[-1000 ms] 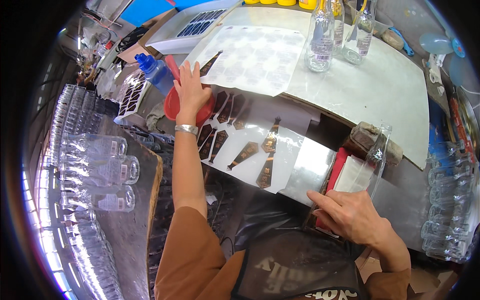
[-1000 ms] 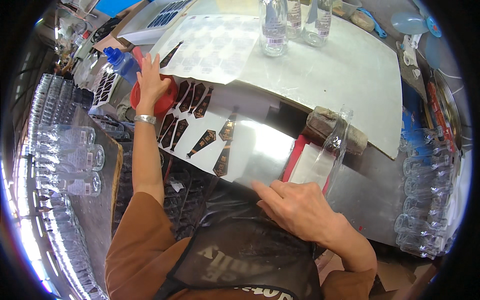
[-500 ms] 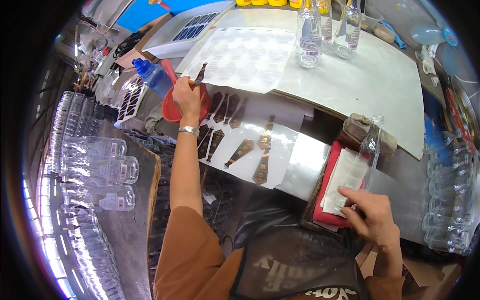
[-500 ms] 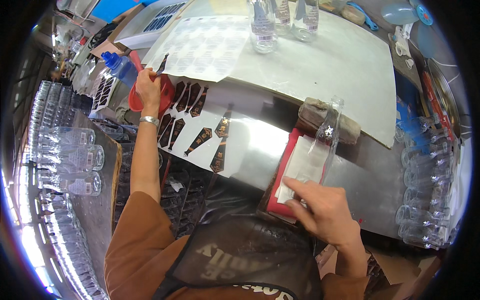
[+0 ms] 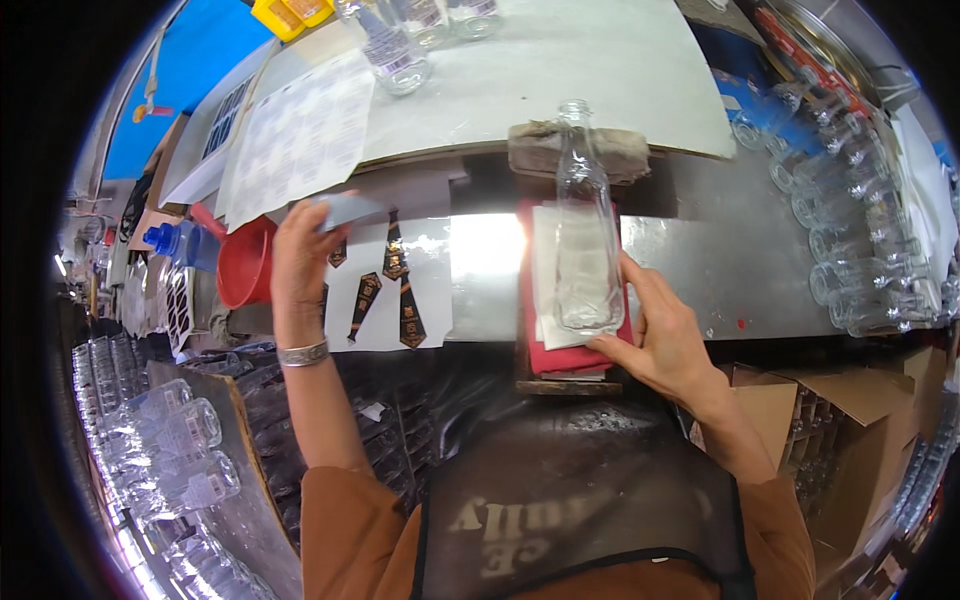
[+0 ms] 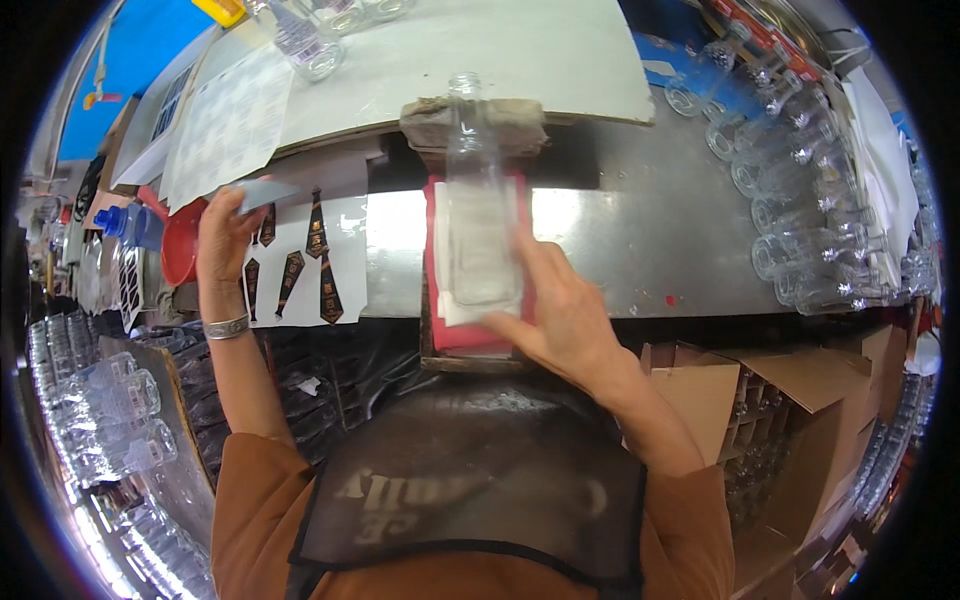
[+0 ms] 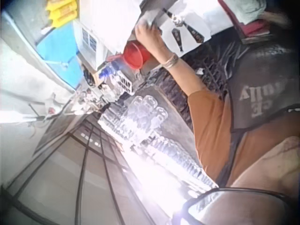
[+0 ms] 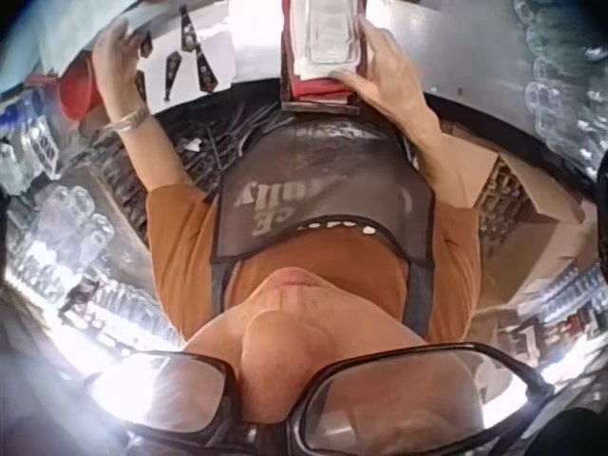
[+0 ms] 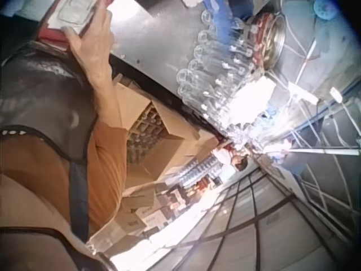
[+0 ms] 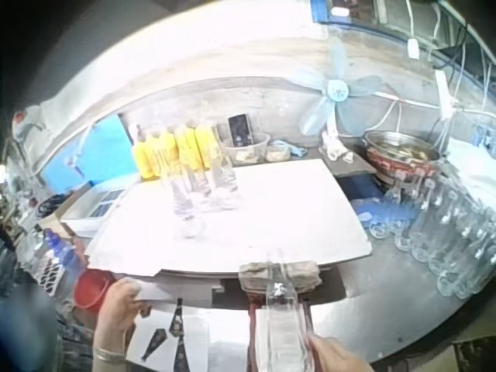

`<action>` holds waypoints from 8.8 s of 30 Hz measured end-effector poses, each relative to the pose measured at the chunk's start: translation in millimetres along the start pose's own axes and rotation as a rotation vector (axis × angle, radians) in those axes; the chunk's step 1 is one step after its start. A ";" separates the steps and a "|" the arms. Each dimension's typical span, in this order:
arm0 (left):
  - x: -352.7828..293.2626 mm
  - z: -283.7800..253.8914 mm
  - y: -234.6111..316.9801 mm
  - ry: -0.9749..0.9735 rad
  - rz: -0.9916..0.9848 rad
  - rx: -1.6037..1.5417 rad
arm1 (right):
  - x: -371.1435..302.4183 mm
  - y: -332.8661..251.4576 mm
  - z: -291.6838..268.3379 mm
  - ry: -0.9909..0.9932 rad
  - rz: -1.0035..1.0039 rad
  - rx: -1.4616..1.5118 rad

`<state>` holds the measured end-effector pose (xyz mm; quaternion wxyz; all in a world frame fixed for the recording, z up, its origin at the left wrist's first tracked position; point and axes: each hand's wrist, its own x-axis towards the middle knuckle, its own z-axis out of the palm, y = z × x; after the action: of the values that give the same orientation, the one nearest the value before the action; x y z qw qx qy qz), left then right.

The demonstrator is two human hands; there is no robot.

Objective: The person repeatedly picks up clear plastic bottles, applies a rectangular label to the side, and smooths it with a black squeegee tool. The labeled bottles are placed on a nearby surface. The process is repeated for multiple bottles in a continuous workflow.

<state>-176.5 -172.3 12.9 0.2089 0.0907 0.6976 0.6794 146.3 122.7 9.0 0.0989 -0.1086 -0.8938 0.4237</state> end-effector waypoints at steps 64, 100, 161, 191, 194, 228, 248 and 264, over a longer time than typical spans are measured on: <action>-114.3 208.8 -39.6 -0.379 0.094 -0.013 | 26.4 16.1 -1.2 -0.068 0.229 0.509; -92.8 214.2 -31.2 -0.266 0.413 0.231 | 30.3 24.0 -6.8 -0.124 0.273 0.659; -60.2 234.8 -16.0 -0.146 0.010 0.138 | 96.0 3.1 -35.8 0.361 -0.076 0.212; -95.5 209.5 -45.1 -0.322 -0.015 0.048 | 29.4 23.2 -10.6 -0.107 0.318 0.543; -103.5 216.5 -44.2 -0.352 0.007 -0.086 | 30.2 20.8 -4.9 -0.071 0.261 0.463; -102.0 221.5 -53.2 -0.306 0.099 -0.040 | 38.0 38.8 -15.4 -0.062 0.283 0.573; -114.1 214.5 -45.3 -0.266 0.116 0.058 | 108.0 -25.3 -51.2 0.219 -0.660 -0.244; -124.7 195.8 -60.9 -0.373 0.450 0.484 | 16.0 16.9 -30.0 -0.072 -0.592 0.207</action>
<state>26.0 -49.0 -24.1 0.1504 0.4105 0.7505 0.4956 140.9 159.6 15.8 0.1966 0.1822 -0.8417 0.4686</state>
